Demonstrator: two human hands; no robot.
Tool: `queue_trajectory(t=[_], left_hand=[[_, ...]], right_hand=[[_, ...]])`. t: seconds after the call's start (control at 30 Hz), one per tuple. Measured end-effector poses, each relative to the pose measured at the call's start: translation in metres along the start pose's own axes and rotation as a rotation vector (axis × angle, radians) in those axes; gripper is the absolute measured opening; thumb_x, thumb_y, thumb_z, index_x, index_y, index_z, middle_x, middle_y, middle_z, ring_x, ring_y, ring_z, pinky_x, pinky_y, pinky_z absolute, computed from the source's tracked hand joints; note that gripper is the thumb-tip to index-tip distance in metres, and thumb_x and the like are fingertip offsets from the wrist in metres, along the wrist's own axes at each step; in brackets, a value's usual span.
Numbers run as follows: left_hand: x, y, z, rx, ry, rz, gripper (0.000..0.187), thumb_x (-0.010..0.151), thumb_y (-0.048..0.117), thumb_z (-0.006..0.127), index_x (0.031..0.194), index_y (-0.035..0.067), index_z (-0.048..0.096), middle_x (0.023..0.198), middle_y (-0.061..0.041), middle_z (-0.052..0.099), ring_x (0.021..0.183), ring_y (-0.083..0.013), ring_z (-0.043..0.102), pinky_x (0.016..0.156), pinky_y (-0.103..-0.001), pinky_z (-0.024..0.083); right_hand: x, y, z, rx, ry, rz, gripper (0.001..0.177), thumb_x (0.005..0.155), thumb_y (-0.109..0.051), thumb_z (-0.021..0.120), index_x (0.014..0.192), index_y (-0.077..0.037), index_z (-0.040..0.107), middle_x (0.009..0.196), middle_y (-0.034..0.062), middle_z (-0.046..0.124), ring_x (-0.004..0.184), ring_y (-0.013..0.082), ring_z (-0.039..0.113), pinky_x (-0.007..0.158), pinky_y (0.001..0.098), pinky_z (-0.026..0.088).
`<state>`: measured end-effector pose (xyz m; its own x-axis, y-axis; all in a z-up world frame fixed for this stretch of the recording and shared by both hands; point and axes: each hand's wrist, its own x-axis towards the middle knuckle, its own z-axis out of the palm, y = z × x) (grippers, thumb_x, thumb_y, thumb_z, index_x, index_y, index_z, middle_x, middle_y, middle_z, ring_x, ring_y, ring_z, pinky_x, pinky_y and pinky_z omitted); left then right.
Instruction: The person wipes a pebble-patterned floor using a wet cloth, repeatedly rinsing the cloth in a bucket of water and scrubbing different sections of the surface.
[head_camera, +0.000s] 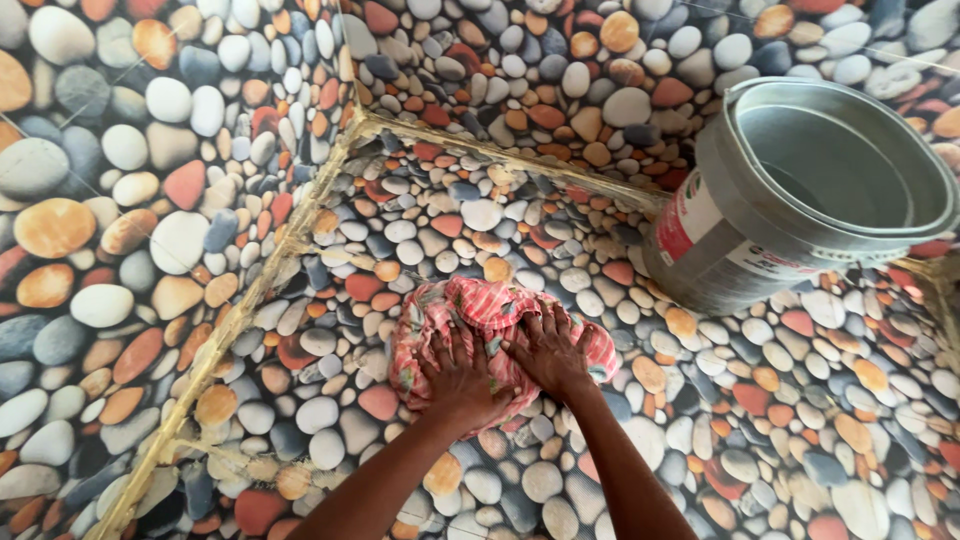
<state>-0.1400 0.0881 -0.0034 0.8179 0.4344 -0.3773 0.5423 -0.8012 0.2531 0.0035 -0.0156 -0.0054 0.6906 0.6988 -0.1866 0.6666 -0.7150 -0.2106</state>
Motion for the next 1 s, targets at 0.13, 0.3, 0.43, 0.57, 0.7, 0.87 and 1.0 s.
queue_trajectory(t=[0.13,0.3,0.43,0.57,0.7,0.87,1.0], left_hand=[[-0.009,0.032,0.006,0.002,-0.033,0.032,0.114,0.089,0.076,0.053,0.164,0.005,0.004,0.17,-0.027,-0.007,0.152,-0.0582,-0.007,0.116,-0.079,0.0],[-0.021,0.08,0.012,-0.004,-0.104,0.117,0.119,0.087,0.079,0.052,0.164,0.003,0.001,0.17,-0.027,-0.01,0.152,-0.0587,-0.008,0.116,-0.078,0.0],[-0.035,0.11,0.016,-0.012,-0.181,0.181,0.124,0.086,0.082,0.053,0.165,0.003,0.0,0.17,-0.029,-0.012,0.153,-0.0588,-0.008,0.117,-0.077,0.001],[-0.038,0.126,0.017,-0.017,-0.264,0.177,0.124,0.085,0.081,0.054,0.164,0.007,-0.007,0.171,-0.023,-0.017,0.154,-0.0564,-0.016,0.118,-0.077,0.0],[-0.034,0.131,0.013,0.044,-0.327,0.152,0.123,0.087,0.082,0.051,0.165,0.008,-0.009,0.17,-0.026,-0.015,0.154,-0.0567,-0.014,0.12,-0.075,0.003],[-0.039,0.142,0.007,0.047,-0.355,0.095,0.125,0.085,0.083,0.052,0.166,0.007,-0.006,0.171,-0.027,-0.012,0.155,-0.056,-0.01,0.12,-0.076,0.005],[-0.043,0.162,0.009,0.024,-0.292,0.033,0.123,0.083,0.081,0.057,0.166,0.015,-0.008,0.171,-0.025,-0.018,0.154,-0.0562,-0.016,0.117,-0.078,0.001]], right_hand=[[-0.012,0.032,-0.001,-0.038,-0.007,0.051,0.089,0.09,-0.077,0.045,0.16,-0.023,0.031,0.171,0.0075,0.012,0.159,0.0303,0.003,0.118,0.0738,0.002],[-0.042,0.081,-0.005,-0.037,0.011,0.133,0.088,0.087,-0.077,0.045,0.158,-0.026,0.033,0.173,0.0024,0.01,0.159,0.0285,0.004,0.116,0.0758,0.002],[-0.067,0.116,-0.006,-0.015,0.014,0.196,0.086,0.087,-0.078,0.046,0.157,-0.028,0.036,0.173,0.0021,0.011,0.16,0.0292,0.004,0.117,0.0759,0.002],[-0.084,0.126,-0.003,-0.018,0.028,0.233,0.085,0.09,-0.078,0.043,0.157,-0.027,0.035,0.172,0.0051,0.007,0.159,0.0312,0.001,0.116,0.0753,0.0],[-0.088,0.121,-0.01,0.031,-0.008,0.265,0.086,0.088,-0.079,0.041,0.157,-0.028,0.033,0.173,0.0019,0.005,0.159,0.029,0.0,0.119,0.0735,-0.003],[-0.084,0.129,-0.009,0.045,0.022,0.217,0.088,0.087,-0.079,0.045,0.156,-0.027,0.036,0.173,0.0036,0.008,0.159,0.03,0.002,0.118,0.0729,-0.001],[-0.076,0.142,0.001,0.065,0.067,0.154,0.086,0.087,-0.078,0.047,0.154,-0.026,0.039,0.172,0.0048,0.01,0.159,0.031,0.002,0.115,0.078,-0.001]])
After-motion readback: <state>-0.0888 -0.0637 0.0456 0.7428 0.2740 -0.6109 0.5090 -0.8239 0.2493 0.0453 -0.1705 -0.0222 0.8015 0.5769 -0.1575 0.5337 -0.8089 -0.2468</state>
